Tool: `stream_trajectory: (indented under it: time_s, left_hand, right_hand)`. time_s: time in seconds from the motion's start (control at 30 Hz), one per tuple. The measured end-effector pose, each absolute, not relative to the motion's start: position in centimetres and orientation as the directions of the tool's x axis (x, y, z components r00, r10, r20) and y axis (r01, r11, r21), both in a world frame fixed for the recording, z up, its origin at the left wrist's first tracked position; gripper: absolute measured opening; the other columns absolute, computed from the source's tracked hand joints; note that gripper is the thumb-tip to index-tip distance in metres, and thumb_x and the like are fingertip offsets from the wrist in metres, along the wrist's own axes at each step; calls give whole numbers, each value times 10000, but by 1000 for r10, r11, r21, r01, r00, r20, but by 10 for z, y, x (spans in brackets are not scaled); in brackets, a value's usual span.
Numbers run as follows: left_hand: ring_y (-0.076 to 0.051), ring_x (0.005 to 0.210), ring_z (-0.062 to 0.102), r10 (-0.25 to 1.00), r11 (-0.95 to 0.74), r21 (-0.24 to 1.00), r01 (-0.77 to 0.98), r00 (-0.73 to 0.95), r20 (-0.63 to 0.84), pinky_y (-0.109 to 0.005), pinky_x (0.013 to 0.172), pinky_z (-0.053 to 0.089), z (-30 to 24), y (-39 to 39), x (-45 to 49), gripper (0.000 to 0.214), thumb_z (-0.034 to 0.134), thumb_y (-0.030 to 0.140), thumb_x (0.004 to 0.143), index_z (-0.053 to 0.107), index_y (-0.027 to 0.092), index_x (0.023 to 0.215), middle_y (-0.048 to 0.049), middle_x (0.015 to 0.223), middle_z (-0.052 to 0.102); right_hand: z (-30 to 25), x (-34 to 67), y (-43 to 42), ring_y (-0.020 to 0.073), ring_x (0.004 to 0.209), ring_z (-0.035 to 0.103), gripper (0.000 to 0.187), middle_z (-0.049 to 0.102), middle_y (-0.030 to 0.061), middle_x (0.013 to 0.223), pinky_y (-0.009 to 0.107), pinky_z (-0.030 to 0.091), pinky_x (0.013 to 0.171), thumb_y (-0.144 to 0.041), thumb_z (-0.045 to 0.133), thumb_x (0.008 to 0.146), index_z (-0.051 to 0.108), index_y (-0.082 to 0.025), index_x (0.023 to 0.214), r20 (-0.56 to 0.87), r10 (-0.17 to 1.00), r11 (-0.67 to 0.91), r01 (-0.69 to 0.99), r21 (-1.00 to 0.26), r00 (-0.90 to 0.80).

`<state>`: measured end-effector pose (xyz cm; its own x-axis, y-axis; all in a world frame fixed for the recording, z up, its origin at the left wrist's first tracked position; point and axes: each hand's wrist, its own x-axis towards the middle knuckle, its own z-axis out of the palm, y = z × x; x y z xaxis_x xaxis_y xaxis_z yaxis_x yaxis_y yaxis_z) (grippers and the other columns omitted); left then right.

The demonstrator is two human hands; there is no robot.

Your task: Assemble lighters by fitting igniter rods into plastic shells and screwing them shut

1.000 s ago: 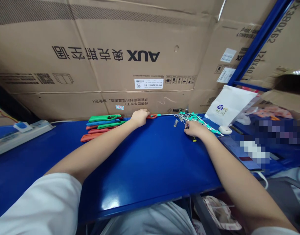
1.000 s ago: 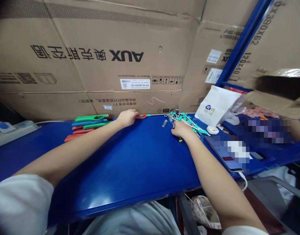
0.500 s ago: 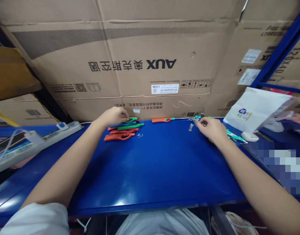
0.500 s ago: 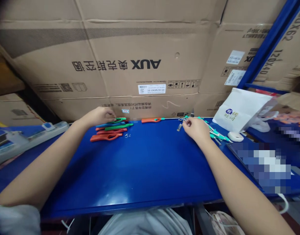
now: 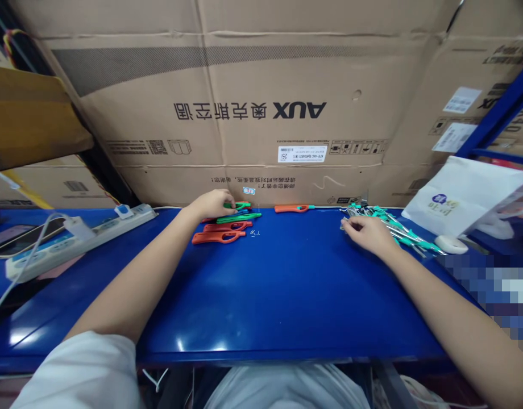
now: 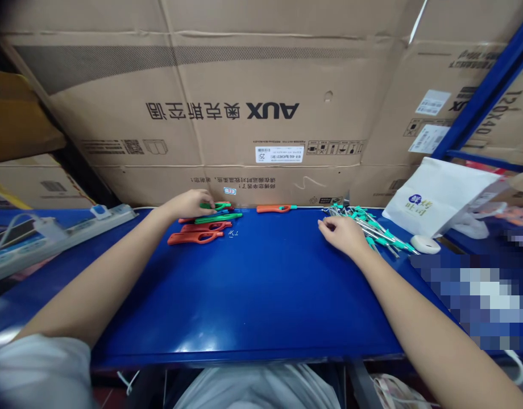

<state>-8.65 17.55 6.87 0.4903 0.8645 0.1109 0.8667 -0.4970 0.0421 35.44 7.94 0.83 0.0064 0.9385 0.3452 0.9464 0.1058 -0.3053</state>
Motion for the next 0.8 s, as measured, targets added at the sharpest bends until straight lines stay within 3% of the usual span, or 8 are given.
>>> stream_trajectory:
  time_s: [0.47,0.8]
  left_hand:
    - [-238,900,652,848,-517,62,853,502,170,-322,787,476,56,181,-84,357,506,462,901,740,193,917,-87,1042,683]
    - [-254,942,640,809,-520,30,854,480,338,-330,772,478,56,184,-87,278,501,370,942,702,179,929,-93,1040,675]
  right_hand:
    - [2,361,84,184,543,579,437,671,44,587,292,365,543,-512,501,887,668,-207,622,403,915,196,900,-390,-25]
    - [0,364,85,181,520,554,414,660,38,566,299,373,545,-496,547,888,660,-211,609,441,895,270,858,-437,-57]
